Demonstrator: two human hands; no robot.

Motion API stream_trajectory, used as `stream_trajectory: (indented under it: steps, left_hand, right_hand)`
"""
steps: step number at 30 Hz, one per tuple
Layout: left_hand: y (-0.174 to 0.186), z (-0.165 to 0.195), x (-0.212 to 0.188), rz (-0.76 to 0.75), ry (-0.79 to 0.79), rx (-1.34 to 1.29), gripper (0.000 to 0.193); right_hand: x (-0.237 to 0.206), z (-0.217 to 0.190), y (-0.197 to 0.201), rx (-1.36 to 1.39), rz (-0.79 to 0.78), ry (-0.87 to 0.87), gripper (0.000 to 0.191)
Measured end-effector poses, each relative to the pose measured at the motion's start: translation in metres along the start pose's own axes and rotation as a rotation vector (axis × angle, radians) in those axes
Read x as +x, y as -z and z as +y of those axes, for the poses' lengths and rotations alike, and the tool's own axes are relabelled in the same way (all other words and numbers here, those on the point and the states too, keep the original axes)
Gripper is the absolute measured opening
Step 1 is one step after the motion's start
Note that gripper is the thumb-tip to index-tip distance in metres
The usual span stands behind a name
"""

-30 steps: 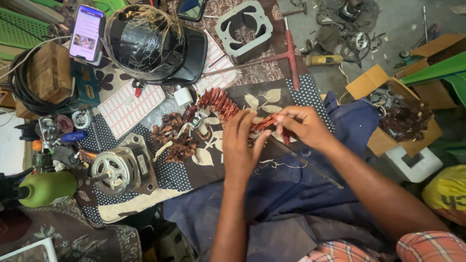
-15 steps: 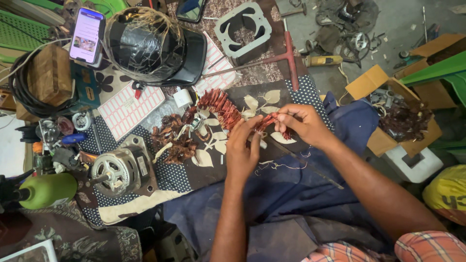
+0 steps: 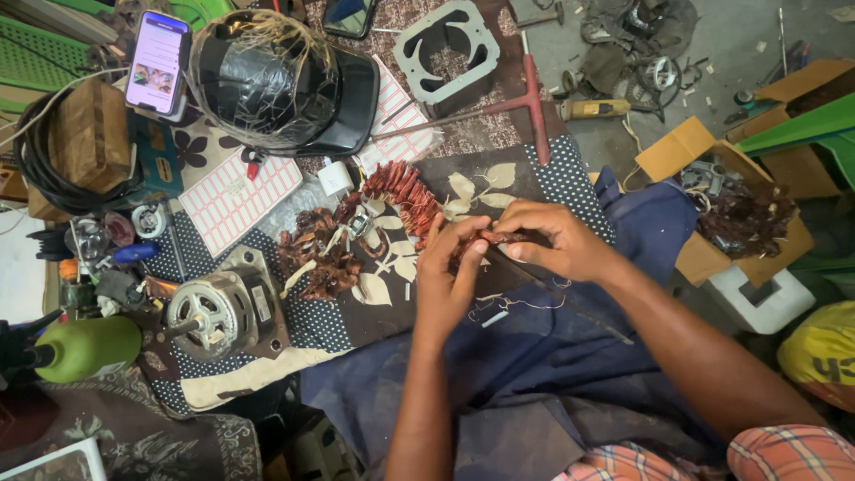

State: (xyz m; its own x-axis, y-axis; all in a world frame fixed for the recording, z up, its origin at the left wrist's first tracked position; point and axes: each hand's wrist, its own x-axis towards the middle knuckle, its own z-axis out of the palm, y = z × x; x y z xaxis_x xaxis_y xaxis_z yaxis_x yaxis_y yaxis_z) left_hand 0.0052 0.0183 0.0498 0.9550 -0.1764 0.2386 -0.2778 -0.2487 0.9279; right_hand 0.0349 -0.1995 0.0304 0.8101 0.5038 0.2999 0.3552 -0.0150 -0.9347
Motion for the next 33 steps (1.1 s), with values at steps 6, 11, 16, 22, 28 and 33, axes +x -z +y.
stream_trajectory:
  steps: [6,11,16,22,28,33]
  left_hand:
    - [0.0,0.003,-0.002,0.14,0.349,-0.569,0.031]
    - [0.02,0.005,0.001,-0.124,0.114,-0.318,0.031]
    - [0.026,0.01,0.002,-0.27,0.067,-0.094,0.03]
    - [0.02,0.014,0.002,-0.202,0.048,-0.03,0.027]
    - [0.014,0.017,0.0,-0.056,-0.029,0.159,0.021]
    - [0.007,0.015,0.0,0.03,-0.076,0.251,0.017]
  right_hand:
    - [0.008,-0.015,0.003,-0.019,-0.008,-0.034,0.019]
    - [0.011,-0.019,0.005,-0.125,-0.137,0.098,0.016]
    - [0.012,-0.02,0.005,-0.148,-0.105,0.072,0.016]
    - [0.011,-0.017,0.005,-0.22,-0.075,0.145,0.022]
    - [0.011,-0.013,-0.001,-0.25,-0.051,0.002,0.027]
    - [0.012,-0.006,-0.002,-0.197,-0.038,0.023,0.033]
